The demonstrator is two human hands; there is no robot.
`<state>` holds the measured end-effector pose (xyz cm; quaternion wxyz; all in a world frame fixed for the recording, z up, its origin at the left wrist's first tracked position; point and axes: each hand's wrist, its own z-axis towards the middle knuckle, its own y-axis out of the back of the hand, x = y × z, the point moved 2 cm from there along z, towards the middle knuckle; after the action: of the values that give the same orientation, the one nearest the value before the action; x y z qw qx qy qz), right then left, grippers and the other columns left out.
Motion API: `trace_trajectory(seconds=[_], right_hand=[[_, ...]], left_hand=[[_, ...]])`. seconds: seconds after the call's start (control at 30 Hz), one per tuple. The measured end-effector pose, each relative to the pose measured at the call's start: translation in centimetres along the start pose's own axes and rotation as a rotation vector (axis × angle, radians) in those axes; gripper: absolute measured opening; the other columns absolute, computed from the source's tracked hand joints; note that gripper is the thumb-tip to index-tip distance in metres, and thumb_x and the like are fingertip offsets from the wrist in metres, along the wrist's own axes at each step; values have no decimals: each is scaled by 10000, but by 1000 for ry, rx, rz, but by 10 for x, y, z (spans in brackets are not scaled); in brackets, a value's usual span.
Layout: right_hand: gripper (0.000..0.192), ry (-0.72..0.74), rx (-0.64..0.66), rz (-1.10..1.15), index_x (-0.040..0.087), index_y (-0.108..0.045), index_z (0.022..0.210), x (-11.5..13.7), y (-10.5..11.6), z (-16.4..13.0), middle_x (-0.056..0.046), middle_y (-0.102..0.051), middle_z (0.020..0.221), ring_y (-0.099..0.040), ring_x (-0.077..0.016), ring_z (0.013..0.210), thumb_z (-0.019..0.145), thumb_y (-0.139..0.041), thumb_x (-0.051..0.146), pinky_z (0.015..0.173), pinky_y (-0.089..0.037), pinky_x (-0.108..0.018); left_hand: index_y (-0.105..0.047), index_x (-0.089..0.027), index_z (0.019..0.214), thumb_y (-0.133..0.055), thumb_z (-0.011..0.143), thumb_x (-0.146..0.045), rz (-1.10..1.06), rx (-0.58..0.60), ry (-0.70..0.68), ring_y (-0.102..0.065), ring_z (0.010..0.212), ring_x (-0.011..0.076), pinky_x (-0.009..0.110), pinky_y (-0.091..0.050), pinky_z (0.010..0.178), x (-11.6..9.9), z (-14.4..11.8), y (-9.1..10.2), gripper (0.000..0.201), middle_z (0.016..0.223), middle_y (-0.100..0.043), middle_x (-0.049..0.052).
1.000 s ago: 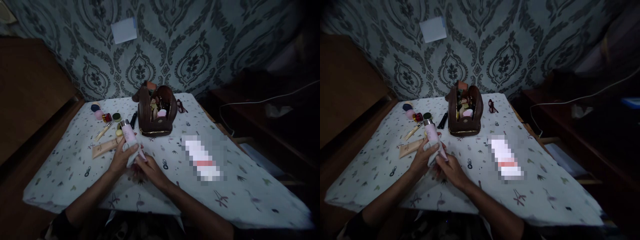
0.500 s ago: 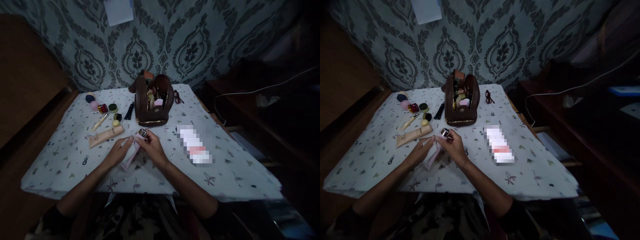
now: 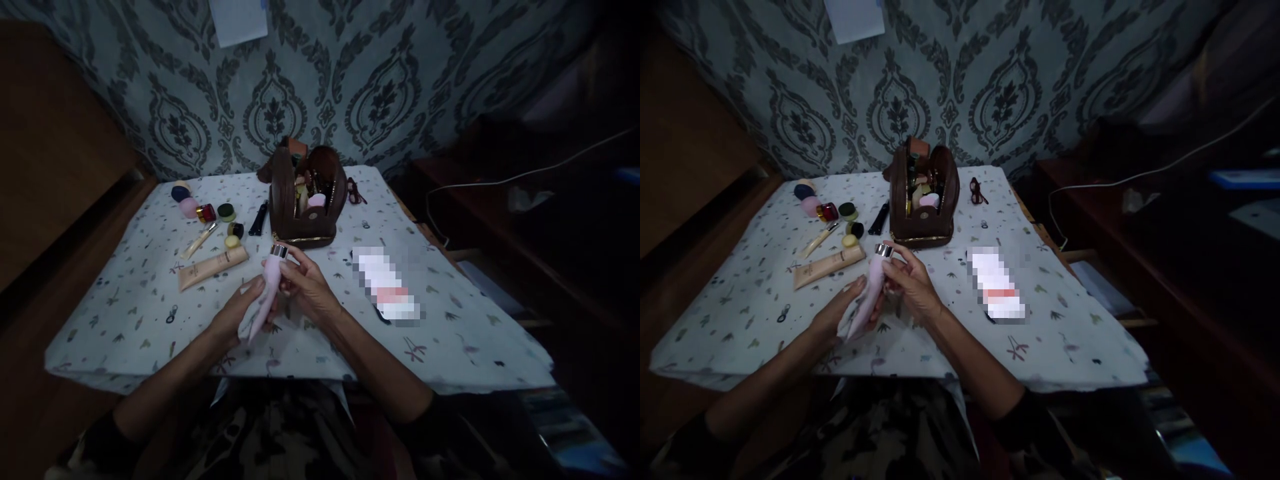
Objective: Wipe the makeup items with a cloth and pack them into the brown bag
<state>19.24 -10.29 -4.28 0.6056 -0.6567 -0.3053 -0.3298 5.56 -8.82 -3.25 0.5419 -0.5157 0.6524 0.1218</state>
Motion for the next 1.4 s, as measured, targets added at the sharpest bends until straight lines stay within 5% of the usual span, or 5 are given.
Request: trace_trajectory(seconds=[0.3,0.47,0.83,0.97,1.4], right_hand=[[586,26,-11,-21,270,-595,1195,-10,-1,-1,5,-656,1012,-601,-137,885,669,-823,392,758,-504,-222],[580,20,75,-92,252,-614,1183,-9,-5,-5,7,-665,1010,-610,-156,956,658,-831,369,845,-498,-255],[545,75,80,33,259,-639,1181,2,3,-4,28,-649,853,-579,-115,750,669,-821,303,628,-469,-195],[545,92,72,92,260,-630,1187,7,2,-5,15,-661,883,-550,-116,706,678,-813,325,545,-440,-195],[546,95,47,88,223,-638,1132,6,4,-5,24,-660,820,-600,-117,746,630,-848,274,691,-503,-220]], left_hand=[[-525,-203,718,-662,782,-603,436,-244,-350,-405,566,105,213,-358,563,-3,6,10,428,613,-467,-59],[-611,-224,784,-681,761,-616,453,-417,-283,-496,657,170,254,-402,625,-11,12,12,398,623,-519,-30],[-648,-100,959,-657,821,-443,-84,219,299,-671,590,202,296,-554,564,11,15,28,370,661,-666,49],[-622,-103,1048,-619,837,-408,-192,459,308,-693,655,235,351,-582,571,11,-1,22,372,790,-699,91],[-591,-112,816,-627,835,-406,-136,262,211,-484,409,83,133,-334,296,13,-1,12,297,583,-546,13]])
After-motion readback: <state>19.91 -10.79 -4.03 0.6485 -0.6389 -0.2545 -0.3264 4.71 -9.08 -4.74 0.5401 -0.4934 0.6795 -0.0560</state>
